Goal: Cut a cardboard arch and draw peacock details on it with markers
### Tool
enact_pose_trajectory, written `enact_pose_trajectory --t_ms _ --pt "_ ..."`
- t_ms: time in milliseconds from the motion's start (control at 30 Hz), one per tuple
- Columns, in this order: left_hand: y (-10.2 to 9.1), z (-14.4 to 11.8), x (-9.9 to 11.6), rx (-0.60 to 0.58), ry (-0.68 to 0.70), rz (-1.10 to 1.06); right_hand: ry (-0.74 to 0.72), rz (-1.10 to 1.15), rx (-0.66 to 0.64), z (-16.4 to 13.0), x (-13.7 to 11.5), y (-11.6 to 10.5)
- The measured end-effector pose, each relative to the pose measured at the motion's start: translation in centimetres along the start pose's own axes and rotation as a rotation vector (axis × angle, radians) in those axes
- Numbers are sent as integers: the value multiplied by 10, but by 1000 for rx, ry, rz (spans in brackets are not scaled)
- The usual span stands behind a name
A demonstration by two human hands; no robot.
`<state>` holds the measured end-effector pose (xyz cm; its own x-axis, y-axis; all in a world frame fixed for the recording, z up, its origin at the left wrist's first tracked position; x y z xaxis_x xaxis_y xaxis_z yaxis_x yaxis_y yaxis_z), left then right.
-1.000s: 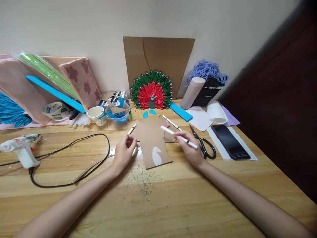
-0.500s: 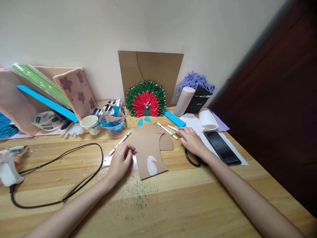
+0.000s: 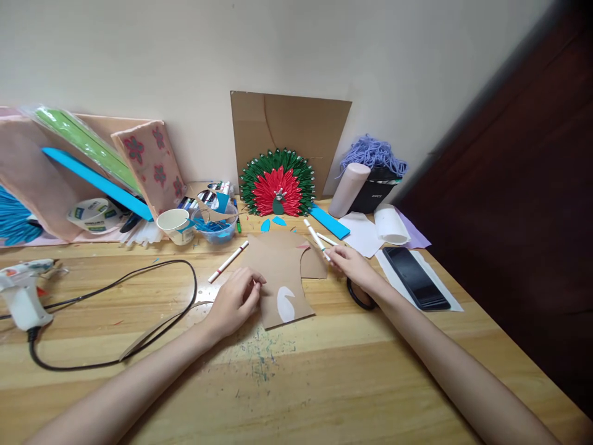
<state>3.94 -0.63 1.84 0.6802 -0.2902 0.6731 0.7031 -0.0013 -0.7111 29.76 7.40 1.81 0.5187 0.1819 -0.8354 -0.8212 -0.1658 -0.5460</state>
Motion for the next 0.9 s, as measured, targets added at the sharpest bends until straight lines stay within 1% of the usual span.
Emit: enact_pose_trajectory --t_ms 67,133,200,267,333,367,433,500,600,767,900 --pt "2 -2 4 -49 42 23 62 340 -177 -10 -12 22" --pt "4 -3 10 -117 97 45 124 577 -281 -23 -24 44" --pt "6 -6 16 -191 164 70 148 686 -360 -37 -33 64" --pt "9 -8 20 -263 231 106 117 744 -428 -48 -40 79" --pt "12 -10 21 -301 280 150 59 757 -502 -56 -46 88" --pt "14 -11 20 -303 293 170 32 754 -532 -60 -48 90" --pt "17 -11 17 -270 307 201 -23 733 -551 -63 -51 91" --pt "18 -11 16 -219 328 229 -79 704 -524 -65 -54 88" --pt "20 -12 19 -151 399 271 -156 678 -494 -66 -56 83" --pt "18 -14 24 -57 437 278 -189 734 -517 -67 -55 80" --pt "19 -16 25 -46 486 275 -225 623 -541 -69 -57 80"
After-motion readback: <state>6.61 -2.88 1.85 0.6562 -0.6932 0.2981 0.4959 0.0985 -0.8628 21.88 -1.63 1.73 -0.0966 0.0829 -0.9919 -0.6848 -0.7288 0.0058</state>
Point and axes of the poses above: each hand's wrist, its own z-axis towards the middle knuckle, its own y-axis out of the palm, x = y × z, the point moved 4 cm from there along z, towards the middle knuckle, and after that the axes turned 8 degrees about -y, right-handed, at the moved point
